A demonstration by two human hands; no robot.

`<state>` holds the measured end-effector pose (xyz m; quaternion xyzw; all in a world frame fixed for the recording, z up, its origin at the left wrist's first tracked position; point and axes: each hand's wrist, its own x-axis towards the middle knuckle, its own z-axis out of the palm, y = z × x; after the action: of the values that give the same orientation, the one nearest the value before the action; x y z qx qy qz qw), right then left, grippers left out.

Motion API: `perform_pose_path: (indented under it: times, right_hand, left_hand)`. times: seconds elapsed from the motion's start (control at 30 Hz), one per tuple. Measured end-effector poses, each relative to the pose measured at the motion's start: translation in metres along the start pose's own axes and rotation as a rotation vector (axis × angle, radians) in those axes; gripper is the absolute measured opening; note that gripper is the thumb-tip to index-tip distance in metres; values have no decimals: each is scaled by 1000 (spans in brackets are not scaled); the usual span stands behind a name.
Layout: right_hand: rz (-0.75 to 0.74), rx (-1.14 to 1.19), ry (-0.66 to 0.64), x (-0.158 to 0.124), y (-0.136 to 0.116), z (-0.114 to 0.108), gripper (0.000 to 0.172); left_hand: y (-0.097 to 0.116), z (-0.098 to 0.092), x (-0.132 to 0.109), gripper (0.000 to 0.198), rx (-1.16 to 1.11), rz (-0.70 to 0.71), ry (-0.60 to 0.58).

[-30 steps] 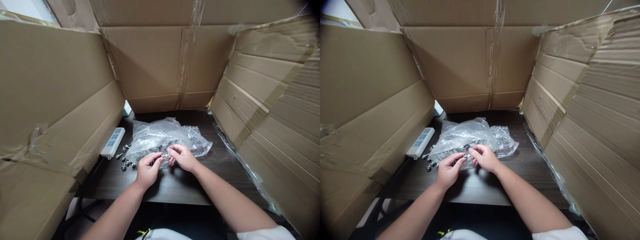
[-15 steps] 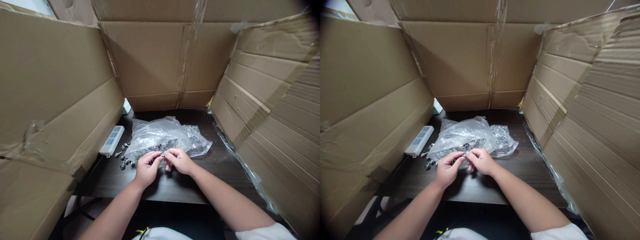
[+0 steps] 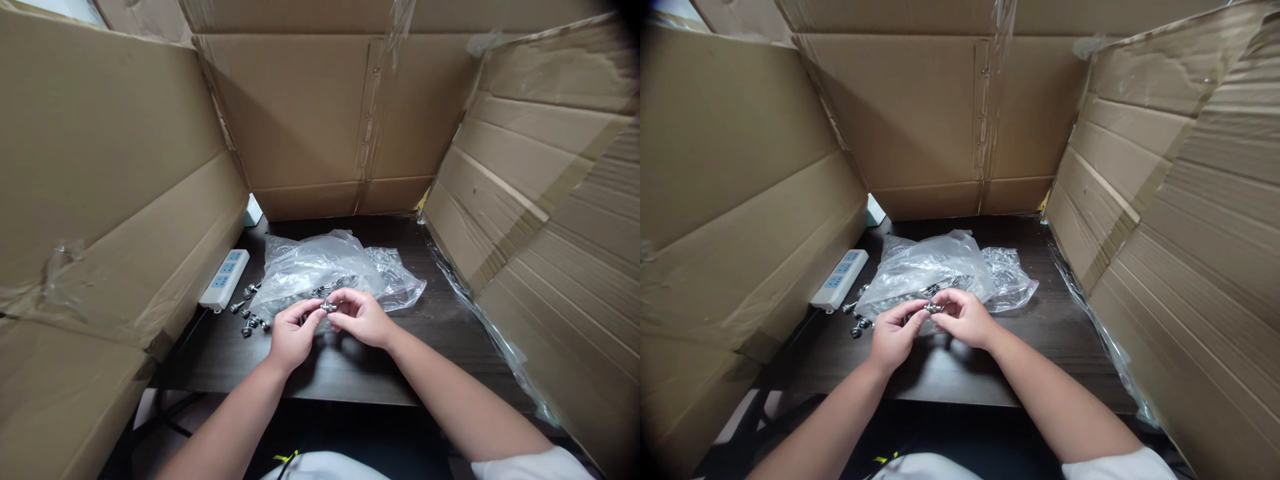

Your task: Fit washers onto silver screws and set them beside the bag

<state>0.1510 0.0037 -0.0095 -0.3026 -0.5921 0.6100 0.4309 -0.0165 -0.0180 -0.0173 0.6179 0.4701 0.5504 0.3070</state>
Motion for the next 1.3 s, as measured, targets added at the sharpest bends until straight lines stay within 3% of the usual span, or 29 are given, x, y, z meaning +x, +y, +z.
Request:
perform_pose_path:
  times: [0.13,0.23,0.37,0.5,0.63,0.77,0.97,1.17,1.3]
  right_hand:
    - [53,-29,34,0,-1,1,20]
    - [62,-93,-26,-1,-3,-1,21]
    - [88,-162,-42,1,-4,-6,36]
    - [45,-116,13,2,-3,-6,25]
    - [10,-42,43,0,-4,-4,26]
    - [17,-96,23,-2,-4,-2,21]
    - [104,-115,9,2,-2,-4,44]
    - [30,-4,22,1,-7,-3,32]
    - [34,43,17,-1,-6,-1,26]
  left_hand:
    - [0,0,0,13,41,51,15]
    - [0,0,-1,13,53,46,11]
    - [1,0,-1,13,23,9,-18]
    - [1,0,-1,16,-59,-86,-15]
    - [-1,0,-1,17,-102,-125,-15]
    - [-1,1,-2,15,-62,-65,-19]
    - [2,2,-3,13,13,35,-16]
    - [2,1,-1,17,-82,-72,-3]
    - [3,1,-1,16,-81,-53,-6]
